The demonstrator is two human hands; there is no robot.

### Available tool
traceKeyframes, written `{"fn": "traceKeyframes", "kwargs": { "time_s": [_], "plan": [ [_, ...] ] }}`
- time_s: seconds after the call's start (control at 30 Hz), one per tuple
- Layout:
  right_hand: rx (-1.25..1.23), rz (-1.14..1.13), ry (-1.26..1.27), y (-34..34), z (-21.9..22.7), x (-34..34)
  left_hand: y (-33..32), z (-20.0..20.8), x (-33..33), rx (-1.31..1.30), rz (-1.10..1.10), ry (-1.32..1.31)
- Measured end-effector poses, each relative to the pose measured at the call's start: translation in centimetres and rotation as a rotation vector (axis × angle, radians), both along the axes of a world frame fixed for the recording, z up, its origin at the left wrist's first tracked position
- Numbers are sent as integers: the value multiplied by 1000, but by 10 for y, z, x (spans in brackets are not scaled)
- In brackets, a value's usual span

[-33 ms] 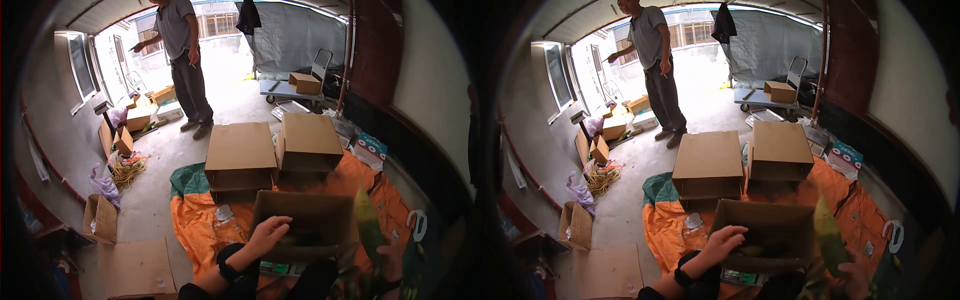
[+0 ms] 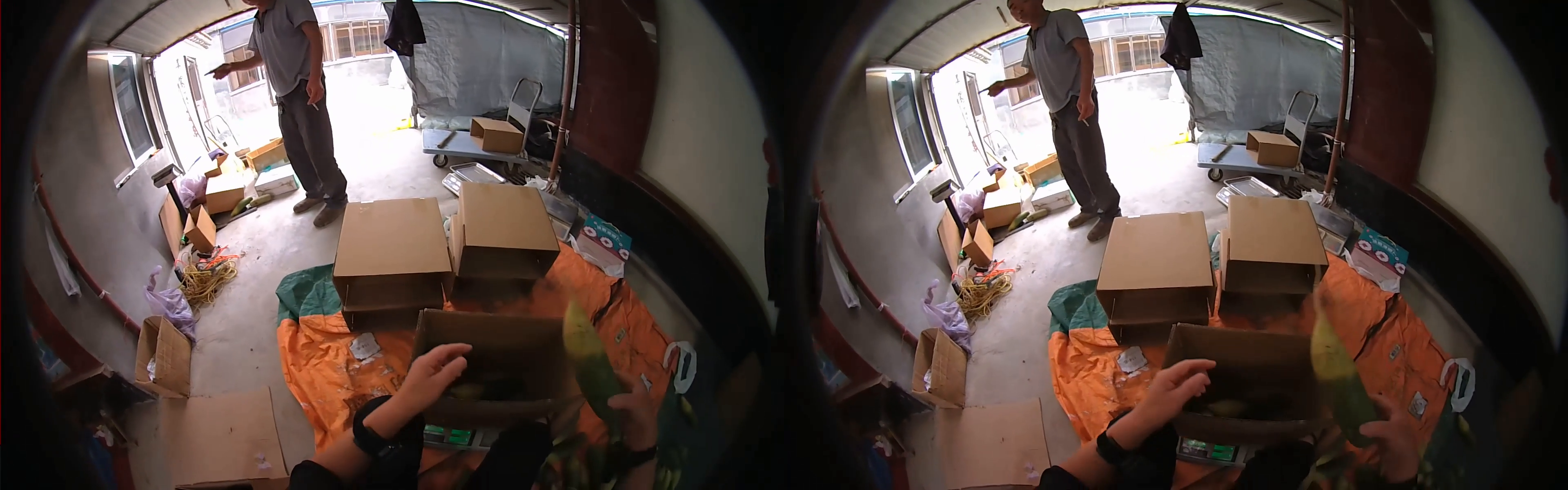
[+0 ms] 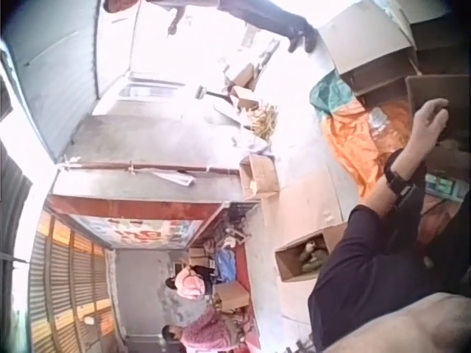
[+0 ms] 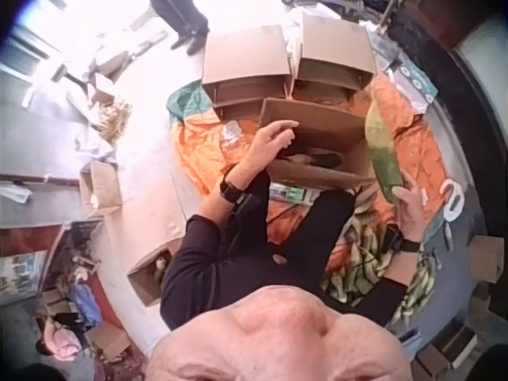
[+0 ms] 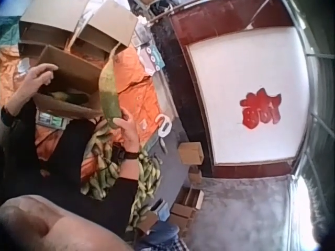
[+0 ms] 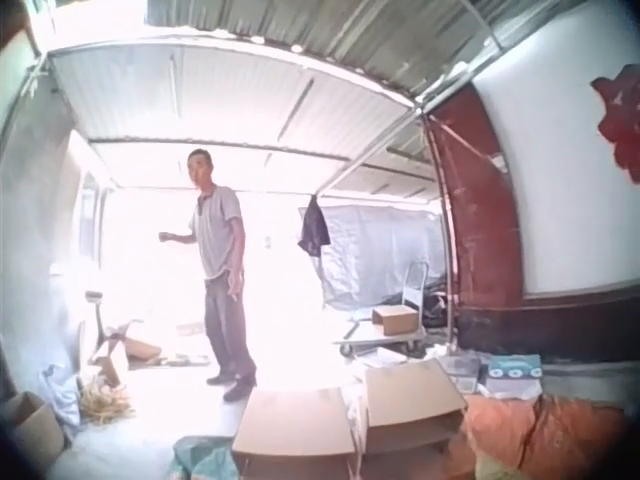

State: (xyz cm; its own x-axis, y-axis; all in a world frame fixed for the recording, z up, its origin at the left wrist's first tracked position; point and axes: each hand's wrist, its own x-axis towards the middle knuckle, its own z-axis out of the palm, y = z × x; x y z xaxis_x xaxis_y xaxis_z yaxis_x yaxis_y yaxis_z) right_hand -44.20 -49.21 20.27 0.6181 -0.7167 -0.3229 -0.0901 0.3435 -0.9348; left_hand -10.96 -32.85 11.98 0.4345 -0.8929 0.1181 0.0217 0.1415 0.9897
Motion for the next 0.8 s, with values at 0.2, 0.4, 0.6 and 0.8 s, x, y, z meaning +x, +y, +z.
{"fn": "traceKeyframes", "kwargs": {
  "time_s": [0.2, 0.4, 0.6, 0.8],
  "plan": [
    [-160, 472, 127, -19, 5, 91, 6, 30, 57, -127, 23, 169],
    [-317, 752, 136, -30, -13, 128, 14, 41, 65, -35, 18, 149],
    [-650, 517, 166, -44, -50, 119, 0, 57, 33, -18, 6, -35],
    [-916, 51, 207, -39, -75, 68, -49, 41, -13, 55, -87, -505]
  ]
}}
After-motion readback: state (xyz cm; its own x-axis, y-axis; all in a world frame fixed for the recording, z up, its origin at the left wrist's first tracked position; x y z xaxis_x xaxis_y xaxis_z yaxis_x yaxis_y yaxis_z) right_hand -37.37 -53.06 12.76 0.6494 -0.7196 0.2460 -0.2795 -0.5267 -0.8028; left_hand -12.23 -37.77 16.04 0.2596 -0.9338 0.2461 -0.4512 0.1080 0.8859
